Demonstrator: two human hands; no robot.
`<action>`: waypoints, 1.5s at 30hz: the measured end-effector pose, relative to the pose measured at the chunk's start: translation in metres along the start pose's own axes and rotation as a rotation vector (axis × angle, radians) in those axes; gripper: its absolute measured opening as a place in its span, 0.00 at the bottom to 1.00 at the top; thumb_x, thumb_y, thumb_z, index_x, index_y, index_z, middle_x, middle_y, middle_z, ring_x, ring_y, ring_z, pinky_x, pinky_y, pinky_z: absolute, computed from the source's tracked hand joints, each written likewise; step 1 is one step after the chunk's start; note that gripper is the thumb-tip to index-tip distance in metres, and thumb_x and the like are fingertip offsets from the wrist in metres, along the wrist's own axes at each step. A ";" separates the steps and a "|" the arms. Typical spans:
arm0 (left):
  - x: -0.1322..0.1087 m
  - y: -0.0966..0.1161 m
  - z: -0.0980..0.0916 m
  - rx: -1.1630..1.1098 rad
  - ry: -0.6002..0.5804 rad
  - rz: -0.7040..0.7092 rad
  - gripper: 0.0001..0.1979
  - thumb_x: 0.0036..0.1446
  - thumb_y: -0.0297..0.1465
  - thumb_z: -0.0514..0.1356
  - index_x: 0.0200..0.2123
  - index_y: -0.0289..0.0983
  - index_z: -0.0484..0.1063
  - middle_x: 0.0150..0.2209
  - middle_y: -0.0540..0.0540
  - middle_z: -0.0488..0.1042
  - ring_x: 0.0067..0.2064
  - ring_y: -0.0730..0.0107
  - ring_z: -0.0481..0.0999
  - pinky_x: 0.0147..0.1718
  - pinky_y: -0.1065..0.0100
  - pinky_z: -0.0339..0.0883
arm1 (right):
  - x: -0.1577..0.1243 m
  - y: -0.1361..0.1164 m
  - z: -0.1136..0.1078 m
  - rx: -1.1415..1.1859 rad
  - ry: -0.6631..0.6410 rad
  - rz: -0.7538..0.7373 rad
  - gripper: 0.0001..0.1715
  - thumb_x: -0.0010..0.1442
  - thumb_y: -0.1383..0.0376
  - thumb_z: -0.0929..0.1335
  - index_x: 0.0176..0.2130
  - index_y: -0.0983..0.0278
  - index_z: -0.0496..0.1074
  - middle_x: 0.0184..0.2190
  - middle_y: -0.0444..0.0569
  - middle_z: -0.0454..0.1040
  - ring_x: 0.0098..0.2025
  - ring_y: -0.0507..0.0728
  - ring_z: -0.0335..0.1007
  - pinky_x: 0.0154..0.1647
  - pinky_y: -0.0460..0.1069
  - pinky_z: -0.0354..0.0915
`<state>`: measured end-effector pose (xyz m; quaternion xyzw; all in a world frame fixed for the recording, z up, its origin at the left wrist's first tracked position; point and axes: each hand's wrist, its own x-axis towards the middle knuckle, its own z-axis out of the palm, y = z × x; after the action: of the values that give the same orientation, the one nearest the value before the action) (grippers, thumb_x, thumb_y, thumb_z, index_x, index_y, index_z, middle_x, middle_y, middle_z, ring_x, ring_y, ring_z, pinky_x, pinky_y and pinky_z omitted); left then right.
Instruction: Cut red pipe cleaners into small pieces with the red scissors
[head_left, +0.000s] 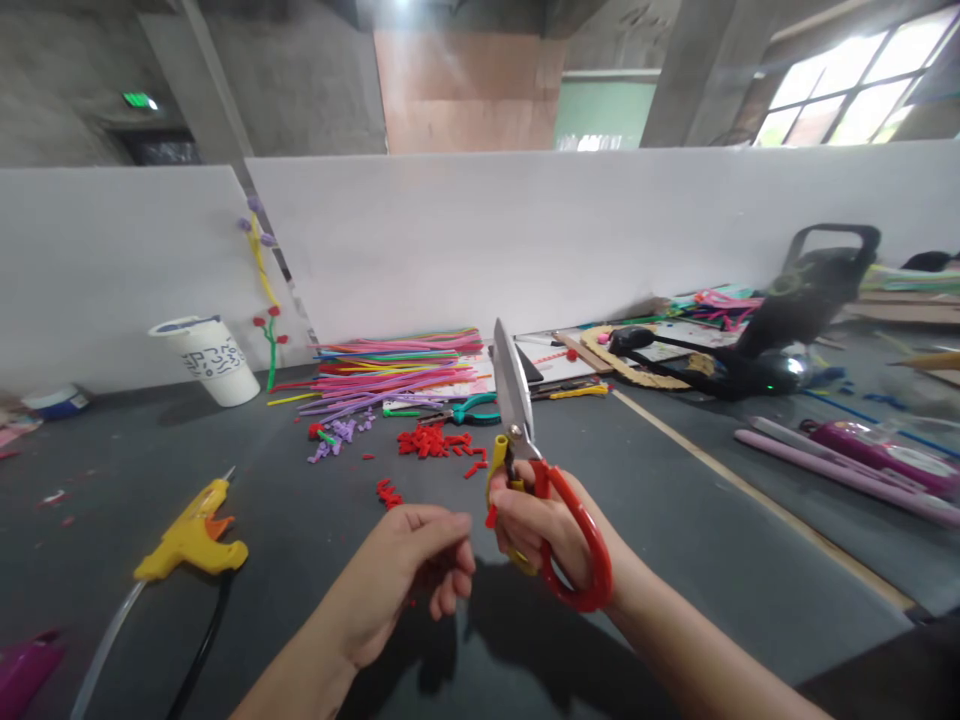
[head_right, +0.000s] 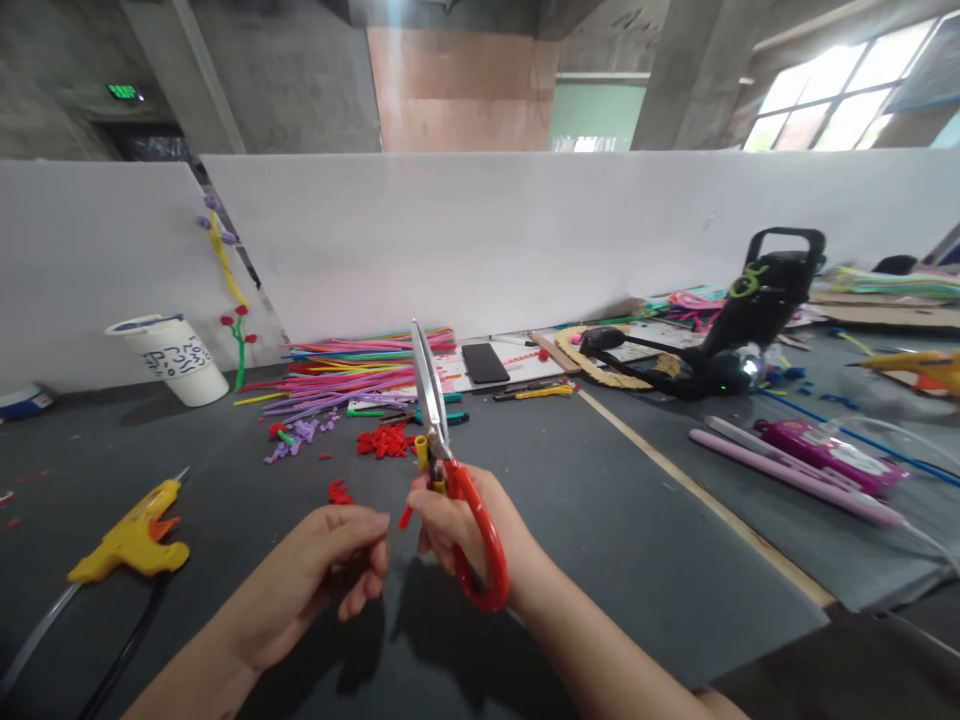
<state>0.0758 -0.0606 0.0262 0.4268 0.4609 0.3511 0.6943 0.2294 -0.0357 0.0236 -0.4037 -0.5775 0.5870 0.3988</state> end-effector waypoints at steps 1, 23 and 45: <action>0.000 0.001 0.000 -0.025 0.014 0.031 0.13 0.51 0.34 0.56 0.21 0.31 0.69 0.17 0.48 0.69 0.18 0.80 0.64 0.17 0.77 0.56 | 0.000 -0.001 -0.001 -0.013 -0.006 0.005 0.07 0.50 0.62 0.61 0.25 0.64 0.60 0.08 0.35 0.55 0.12 0.47 0.53 0.16 0.43 0.56; 0.000 0.001 0.004 0.013 0.083 0.084 0.03 0.45 0.26 0.59 0.23 0.33 0.68 0.20 0.50 0.69 0.20 0.77 0.66 0.21 0.74 0.58 | 0.001 0.002 -0.002 -0.130 -0.013 0.100 0.06 0.49 0.63 0.63 0.26 0.65 0.64 0.09 0.34 0.58 0.10 0.45 0.51 0.11 0.40 0.50; 0.005 -0.001 0.003 0.137 0.178 0.207 0.06 0.46 0.31 0.59 0.23 0.34 0.67 0.19 0.51 0.68 0.21 0.76 0.65 0.21 0.72 0.59 | 0.004 0.002 -0.001 -0.113 0.110 0.085 0.09 0.48 0.61 0.62 0.29 0.64 0.63 0.10 0.35 0.60 0.11 0.47 0.54 0.12 0.41 0.51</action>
<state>0.0805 -0.0575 0.0239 0.4858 0.4972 0.4249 0.5799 0.2290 -0.0311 0.0218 -0.4814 -0.5691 0.5469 0.3811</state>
